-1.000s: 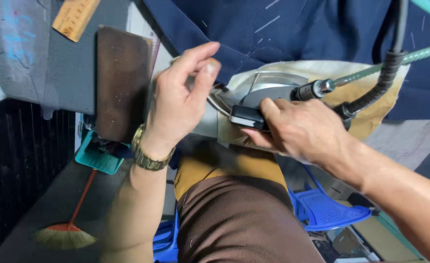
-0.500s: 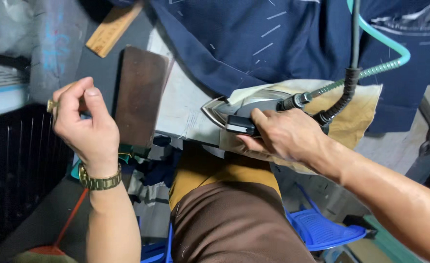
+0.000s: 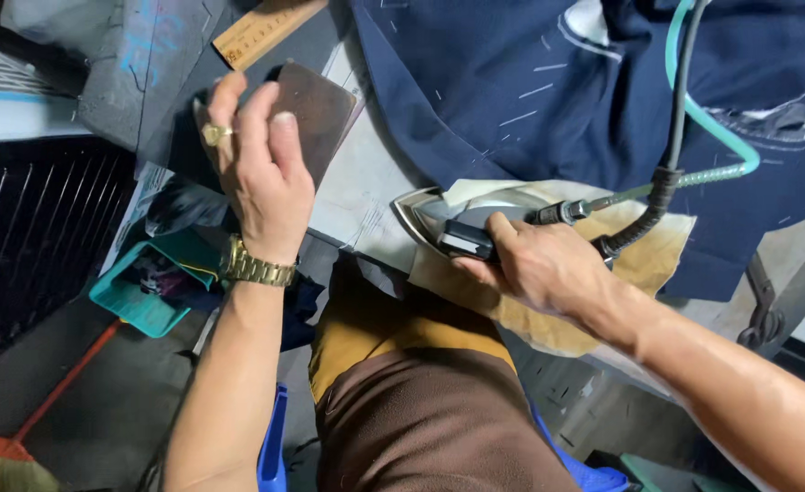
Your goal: The person irons a blue garment over a tan cloth on a workbench using a steam iron and wooden blocks to press the seams, then uses shears to trim the edge of the fabric.
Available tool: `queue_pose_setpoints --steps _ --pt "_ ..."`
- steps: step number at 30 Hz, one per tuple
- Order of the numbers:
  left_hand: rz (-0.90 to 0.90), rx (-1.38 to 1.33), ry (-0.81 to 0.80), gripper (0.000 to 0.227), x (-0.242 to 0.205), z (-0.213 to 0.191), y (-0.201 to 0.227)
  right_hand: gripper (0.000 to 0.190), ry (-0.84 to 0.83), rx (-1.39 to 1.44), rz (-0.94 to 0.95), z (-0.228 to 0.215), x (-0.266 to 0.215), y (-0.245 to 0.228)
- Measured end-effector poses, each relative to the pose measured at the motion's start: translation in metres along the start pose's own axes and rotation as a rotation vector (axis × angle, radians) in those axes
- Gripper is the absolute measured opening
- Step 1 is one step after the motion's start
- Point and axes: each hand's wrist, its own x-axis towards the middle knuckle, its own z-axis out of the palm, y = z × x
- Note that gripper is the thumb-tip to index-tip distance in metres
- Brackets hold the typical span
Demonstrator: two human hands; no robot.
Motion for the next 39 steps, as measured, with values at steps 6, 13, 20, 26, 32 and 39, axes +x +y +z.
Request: queue_pose_setpoints --steps 6,13,20,26,32,39 --pt "-0.002 -0.205 0.193 0.028 0.007 -0.002 0.010 0.057 0.054 -0.013 0.108 0.005 0.003 -0.007" --pt "0.100 0.000 0.136 0.043 0.008 0.003 0.018 0.057 -0.090 0.213 0.067 -0.030 0.024 -0.033" --pt "0.137 0.058 0.130 0.048 0.004 0.007 0.015 0.062 -0.211 0.291 0.060 -0.044 0.022 -0.030" --pt "0.104 -0.012 0.151 0.028 0.003 0.007 0.015 0.063 -0.190 0.204 0.095 -0.026 0.013 -0.012" --pt "0.080 -0.112 0.185 0.025 -0.001 0.012 -0.012 0.053 -0.144 0.151 0.064 -0.034 0.000 -0.007" --pt "-0.047 0.009 0.104 0.047 -0.001 0.009 0.001 0.058 -0.126 0.101 0.001 -0.017 0.016 -0.013"
